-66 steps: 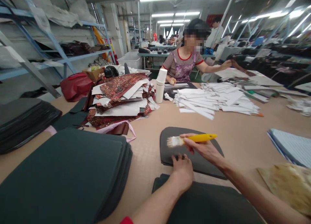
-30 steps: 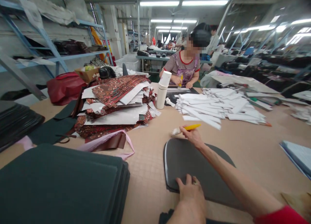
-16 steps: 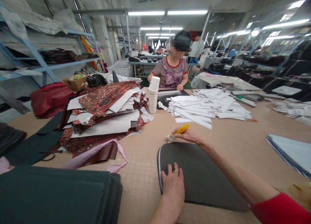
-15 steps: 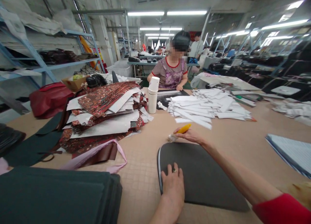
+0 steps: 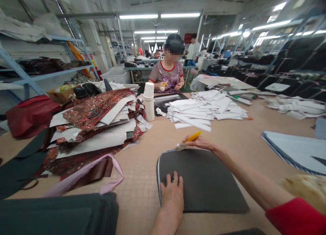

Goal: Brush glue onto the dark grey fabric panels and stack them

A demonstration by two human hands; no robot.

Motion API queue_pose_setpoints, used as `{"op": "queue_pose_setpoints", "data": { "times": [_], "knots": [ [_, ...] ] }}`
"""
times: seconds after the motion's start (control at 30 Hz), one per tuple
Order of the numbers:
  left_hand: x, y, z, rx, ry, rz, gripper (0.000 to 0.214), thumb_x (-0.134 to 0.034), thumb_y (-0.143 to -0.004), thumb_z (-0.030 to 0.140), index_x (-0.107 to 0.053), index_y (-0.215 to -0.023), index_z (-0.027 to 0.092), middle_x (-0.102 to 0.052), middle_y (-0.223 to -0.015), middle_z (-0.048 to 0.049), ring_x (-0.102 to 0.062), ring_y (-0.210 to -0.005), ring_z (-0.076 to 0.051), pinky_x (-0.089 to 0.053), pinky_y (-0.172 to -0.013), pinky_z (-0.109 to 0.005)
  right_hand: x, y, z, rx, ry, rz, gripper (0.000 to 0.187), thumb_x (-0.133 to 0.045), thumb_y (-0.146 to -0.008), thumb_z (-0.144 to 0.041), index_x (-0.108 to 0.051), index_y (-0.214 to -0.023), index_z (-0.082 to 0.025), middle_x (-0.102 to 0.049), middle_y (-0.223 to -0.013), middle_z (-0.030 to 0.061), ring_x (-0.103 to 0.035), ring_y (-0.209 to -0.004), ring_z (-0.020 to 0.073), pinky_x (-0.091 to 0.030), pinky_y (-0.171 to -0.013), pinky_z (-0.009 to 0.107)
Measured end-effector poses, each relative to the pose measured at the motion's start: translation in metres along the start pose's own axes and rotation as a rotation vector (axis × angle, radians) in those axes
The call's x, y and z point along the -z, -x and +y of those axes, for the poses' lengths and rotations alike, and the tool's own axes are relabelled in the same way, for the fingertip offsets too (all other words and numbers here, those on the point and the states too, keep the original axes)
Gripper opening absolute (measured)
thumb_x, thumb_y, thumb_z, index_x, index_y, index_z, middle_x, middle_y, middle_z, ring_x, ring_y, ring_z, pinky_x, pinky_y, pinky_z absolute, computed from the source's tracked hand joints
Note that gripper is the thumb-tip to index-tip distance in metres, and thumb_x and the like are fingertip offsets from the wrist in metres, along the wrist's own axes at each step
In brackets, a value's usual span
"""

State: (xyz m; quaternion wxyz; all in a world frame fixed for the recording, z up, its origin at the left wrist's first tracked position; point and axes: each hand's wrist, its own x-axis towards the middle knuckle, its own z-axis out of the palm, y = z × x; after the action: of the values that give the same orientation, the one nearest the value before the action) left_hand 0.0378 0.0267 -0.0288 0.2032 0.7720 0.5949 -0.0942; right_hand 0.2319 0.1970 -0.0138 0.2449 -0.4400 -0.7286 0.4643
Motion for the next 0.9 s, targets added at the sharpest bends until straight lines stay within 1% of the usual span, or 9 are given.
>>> {"op": "queue_pose_setpoints", "data": {
  "times": [0.17, 0.27, 0.37, 0.43, 0.53, 0.6, 0.77, 0.83, 0.9],
  "knots": [
    [0.001, -0.002, -0.002, -0.001, -0.017, -0.009, 0.057, -0.04, -0.081, 0.012, -0.041, -0.135, 0.028, -0.034, -0.148, -0.003, -0.036, -0.128, -0.031, -0.044, -0.089, -0.051, 0.053, 0.054, 0.023, -0.097, 0.027, 0.141, 0.032, -0.067, -0.066, -0.044, -0.07, -0.086, -0.019, -0.067, -0.084, 0.0047, -0.061, -0.075, 0.0212, -0.048, -0.07, 0.033],
    [-0.002, -0.004, -0.003, 0.008, -0.039, -0.012, 0.062, -0.043, -0.077, 0.012, -0.04, -0.136, 0.029, -0.033, -0.149, -0.0027, -0.035, -0.128, -0.032, -0.043, -0.087, -0.049, 0.073, 0.082, 0.027, -0.145, 0.043, 0.241, 0.035, -0.066, -0.065, -0.047, -0.07, -0.085, -0.019, -0.066, -0.078, 0.0045, -0.059, -0.071, 0.0208, -0.047, -0.066, 0.034],
    [-0.004, -0.006, -0.002, 0.013, -0.086, -0.018, 0.072, -0.051, -0.069, 0.012, -0.038, -0.137, 0.031, -0.031, -0.15, -0.0019, -0.033, -0.129, -0.032, -0.042, -0.088, -0.048, 0.071, 0.083, 0.026, -0.146, 0.036, 0.295, 0.039, -0.063, -0.069, -0.049, -0.069, -0.093, -0.018, -0.067, -0.084, 0.0055, -0.059, -0.074, 0.0206, -0.047, -0.069, 0.034],
    [-0.003, -0.007, -0.001, 0.021, -0.121, -0.018, 0.075, -0.054, -0.067, 0.011, -0.038, -0.137, 0.033, -0.031, -0.15, -0.0007, -0.033, -0.129, -0.031, -0.041, -0.089, -0.047, 0.06, 0.072, 0.026, -0.119, 0.009, 0.282, 0.041, -0.062, -0.071, -0.049, -0.068, -0.098, -0.018, -0.067, -0.092, 0.0056, -0.06, -0.081, 0.0205, -0.047, -0.075, 0.034],
    [-0.001, -0.006, 0.001, 0.035, -0.147, -0.01, 0.074, -0.055, -0.067, 0.011, -0.038, -0.136, 0.033, -0.03, -0.15, 0.001, -0.033, -0.129, -0.03, -0.043, -0.088, -0.045, 0.048, 0.061, 0.03, -0.09, -0.033, 0.25, 0.04, -0.064, -0.068, -0.049, -0.069, -0.095, -0.019, -0.068, -0.095, 0.0043, -0.061, -0.086, 0.0205, -0.047, -0.081, 0.034],
    [0.001, -0.005, 0.001, 0.041, -0.153, 0.0, 0.074, -0.055, -0.068, 0.011, -0.039, -0.136, 0.032, -0.03, -0.15, 0.0014, -0.034, -0.129, -0.029, -0.043, -0.087, -0.043, 0.051, 0.068, 0.036, -0.096, -0.037, 0.267, 0.039, -0.066, -0.066, -0.049, -0.069, -0.09, -0.018, -0.068, -0.091, 0.0041, -0.062, -0.085, 0.021, -0.047, -0.082, 0.035],
    [0.001, -0.004, 0.002, 0.046, -0.15, 0.008, 0.073, -0.055, -0.068, 0.01, -0.04, -0.135, 0.034, -0.032, -0.149, 0.0015, -0.034, -0.128, -0.028, -0.043, -0.087, -0.042, 0.076, 0.113, 0.048, -0.151, 0.019, 0.398, 0.04, -0.065, -0.066, -0.052, -0.069, -0.087, -0.018, -0.068, -0.087, 0.0057, -0.062, -0.082, 0.0233, -0.048, -0.079, 0.039],
    [-0.001, -0.005, 0.002, 0.044, -0.151, 0.007, 0.074, -0.055, -0.068, 0.01, -0.039, -0.136, 0.034, -0.032, -0.149, 0.0012, -0.034, -0.129, -0.028, -0.042, -0.088, -0.042, 0.079, 0.117, 0.05, -0.164, 0.031, 0.441, 0.043, -0.064, -0.067, -0.053, -0.069, -0.089, -0.018, -0.068, -0.089, 0.0067, -0.062, -0.081, 0.023, -0.048, -0.077, 0.039],
    [-0.002, -0.006, 0.0, 0.045, -0.158, 0.009, 0.074, -0.054, -0.068, 0.01, -0.038, -0.136, 0.035, -0.031, -0.15, 0.001, -0.033, -0.129, -0.028, -0.042, -0.088, -0.042, 0.074, 0.112, 0.051, -0.162, 0.027, 0.468, 0.045, -0.062, -0.068, -0.055, -0.068, -0.093, -0.017, -0.068, -0.092, 0.0071, -0.062, -0.081, 0.022, -0.049, -0.075, 0.037]
  ]
}}
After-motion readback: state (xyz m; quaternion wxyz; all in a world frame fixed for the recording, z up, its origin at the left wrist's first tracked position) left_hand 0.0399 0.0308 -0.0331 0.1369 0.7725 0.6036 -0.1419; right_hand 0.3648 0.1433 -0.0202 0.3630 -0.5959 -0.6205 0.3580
